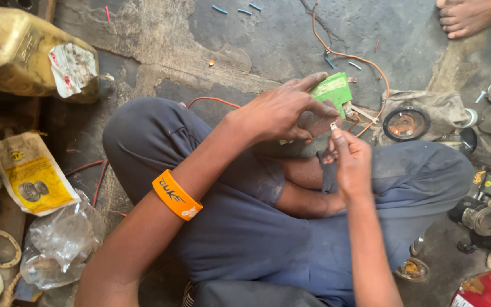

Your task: The person sits on the floor and uses a wrench and a screwdriver to adjust a circular electrical component. They then use a small metal file to scrape the terminals of a green battery-like object, repeatedly checking the connection.

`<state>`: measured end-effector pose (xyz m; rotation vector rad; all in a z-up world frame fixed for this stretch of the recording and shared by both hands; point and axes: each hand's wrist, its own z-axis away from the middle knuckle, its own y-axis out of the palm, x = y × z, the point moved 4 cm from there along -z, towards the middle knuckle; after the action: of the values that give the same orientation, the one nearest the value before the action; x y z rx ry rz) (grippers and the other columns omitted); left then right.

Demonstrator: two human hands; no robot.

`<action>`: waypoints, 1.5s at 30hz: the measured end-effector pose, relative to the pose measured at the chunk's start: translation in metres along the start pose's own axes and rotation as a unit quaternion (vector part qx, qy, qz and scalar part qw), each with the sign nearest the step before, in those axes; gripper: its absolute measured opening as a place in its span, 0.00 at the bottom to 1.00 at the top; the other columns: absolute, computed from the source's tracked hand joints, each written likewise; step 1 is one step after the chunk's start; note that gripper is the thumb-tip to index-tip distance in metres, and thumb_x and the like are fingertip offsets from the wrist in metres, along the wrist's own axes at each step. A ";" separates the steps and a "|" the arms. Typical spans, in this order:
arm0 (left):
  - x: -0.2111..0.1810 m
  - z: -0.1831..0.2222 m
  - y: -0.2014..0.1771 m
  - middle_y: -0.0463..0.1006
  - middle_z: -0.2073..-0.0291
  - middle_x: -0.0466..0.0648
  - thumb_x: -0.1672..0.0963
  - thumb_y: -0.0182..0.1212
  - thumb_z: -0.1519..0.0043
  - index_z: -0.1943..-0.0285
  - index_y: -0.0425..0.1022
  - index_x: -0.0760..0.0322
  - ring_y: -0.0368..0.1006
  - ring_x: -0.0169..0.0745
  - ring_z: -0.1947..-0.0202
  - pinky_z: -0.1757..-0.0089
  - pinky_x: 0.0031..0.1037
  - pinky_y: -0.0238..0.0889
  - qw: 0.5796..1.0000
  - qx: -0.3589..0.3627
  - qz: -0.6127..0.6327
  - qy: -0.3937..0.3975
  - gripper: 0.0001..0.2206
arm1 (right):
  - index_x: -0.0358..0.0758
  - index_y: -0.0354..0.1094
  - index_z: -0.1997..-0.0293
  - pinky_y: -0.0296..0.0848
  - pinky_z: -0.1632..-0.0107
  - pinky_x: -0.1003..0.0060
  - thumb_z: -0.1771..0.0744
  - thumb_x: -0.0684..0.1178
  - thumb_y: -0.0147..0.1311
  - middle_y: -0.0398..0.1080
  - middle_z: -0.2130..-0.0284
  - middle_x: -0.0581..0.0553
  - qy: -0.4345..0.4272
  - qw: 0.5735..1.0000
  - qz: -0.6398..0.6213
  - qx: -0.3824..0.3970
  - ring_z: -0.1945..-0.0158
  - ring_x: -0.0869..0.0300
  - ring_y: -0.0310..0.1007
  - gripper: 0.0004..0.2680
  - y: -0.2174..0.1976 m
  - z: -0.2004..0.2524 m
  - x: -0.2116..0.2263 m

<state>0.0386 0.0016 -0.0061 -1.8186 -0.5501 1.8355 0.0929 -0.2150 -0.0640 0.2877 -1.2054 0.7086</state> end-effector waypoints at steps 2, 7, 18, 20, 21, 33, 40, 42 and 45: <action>0.002 0.003 0.001 0.54 0.27 0.62 0.55 0.78 0.56 0.39 0.78 0.36 0.62 0.63 0.34 0.39 0.42 0.59 1.000 -0.009 0.024 0.004 0.32 | 0.39 0.64 0.72 0.61 0.71 0.72 0.26 0.50 0.47 0.62 0.78 0.54 -0.008 0.999 0.023 0.022 0.75 0.70 0.59 0.14 0.003 0.001 0.000; 0.005 -0.002 0.001 0.65 0.32 0.59 0.56 0.78 0.57 0.39 0.78 0.38 0.61 0.61 0.32 0.39 0.42 0.59 0.998 -0.012 0.050 0.022 0.32 | 0.42 0.60 0.72 0.61 0.69 0.70 0.24 0.52 0.47 0.58 0.78 0.55 -0.030 0.998 -0.061 0.001 0.75 0.69 0.56 0.16 0.001 -0.002 0.015; 0.006 0.002 0.006 0.63 0.32 0.64 0.55 0.79 0.54 0.39 0.78 0.41 0.59 0.61 0.31 0.39 0.43 0.59 0.998 -0.004 0.059 0.005 0.30 | 0.41 0.65 0.69 0.58 0.72 0.73 0.26 0.51 0.47 0.59 0.77 0.56 0.007 0.999 0.015 0.040 0.75 0.71 0.55 0.12 0.007 0.003 0.008; 0.005 -0.002 0.004 0.69 0.35 0.59 0.56 0.79 0.57 0.39 0.78 0.41 0.59 0.60 0.30 0.39 0.42 0.59 0.997 -0.011 0.068 0.031 0.32 | 0.41 0.64 0.69 0.58 0.71 0.73 0.25 0.51 0.48 0.58 0.77 0.57 -0.009 0.998 -0.018 0.062 0.74 0.71 0.54 0.13 0.007 0.003 0.007; 0.006 -0.003 0.002 0.72 0.36 0.56 0.56 0.79 0.59 0.39 0.77 0.42 0.59 0.60 0.29 0.39 0.42 0.59 0.996 -0.015 0.071 0.045 0.34 | 0.42 0.63 0.69 0.60 0.70 0.72 0.25 0.51 0.47 0.58 0.78 0.57 -0.011 0.996 -0.071 0.046 0.75 0.71 0.55 0.14 0.007 0.001 0.007; -0.008 0.009 -0.010 0.59 0.27 0.57 0.56 0.76 0.54 0.43 0.80 0.42 0.66 0.60 0.37 0.43 0.42 0.62 0.994 -0.004 0.111 -0.001 0.26 | 0.40 0.72 0.61 0.62 0.75 0.73 0.29 0.54 0.45 0.64 0.77 0.57 0.044 0.997 0.031 0.048 0.77 0.72 0.61 0.11 0.008 0.003 -0.011; -0.010 -0.002 -0.008 0.54 0.26 0.59 0.58 0.76 0.54 0.41 0.79 0.46 0.63 0.62 0.34 0.41 0.41 0.60 0.993 0.000 0.114 0.012 0.28 | 0.39 0.67 0.71 0.62 0.81 0.68 0.30 0.54 0.48 0.62 0.81 0.54 0.074 0.996 -0.002 -0.042 0.81 0.66 0.60 0.13 0.007 -0.001 -0.017; -0.009 0.000 -0.002 0.54 0.26 0.54 0.58 0.77 0.55 0.37 0.79 0.40 0.64 0.60 0.33 0.41 0.39 0.62 0.994 0.027 0.104 -0.021 0.32 | 0.41 0.66 0.70 0.60 0.76 0.73 0.27 0.56 0.49 0.59 0.81 0.57 0.049 0.994 -0.068 0.066 0.79 0.71 0.58 0.14 0.014 0.003 -0.021; -0.010 -0.012 -0.010 0.53 0.22 0.47 0.56 0.80 0.56 0.37 0.79 0.33 0.65 0.54 0.34 0.40 0.35 0.64 0.990 0.072 0.085 -0.086 0.34 | 0.41 0.69 0.70 0.62 0.76 0.72 0.28 0.56 0.51 0.63 0.79 0.57 0.055 0.995 -0.076 0.041 0.78 0.72 0.61 0.14 0.016 -0.004 -0.015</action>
<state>0.0513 0.0032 0.0076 -1.6661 -0.3206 2.1036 0.0833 -0.2054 -0.0816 0.3989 -1.0390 0.6328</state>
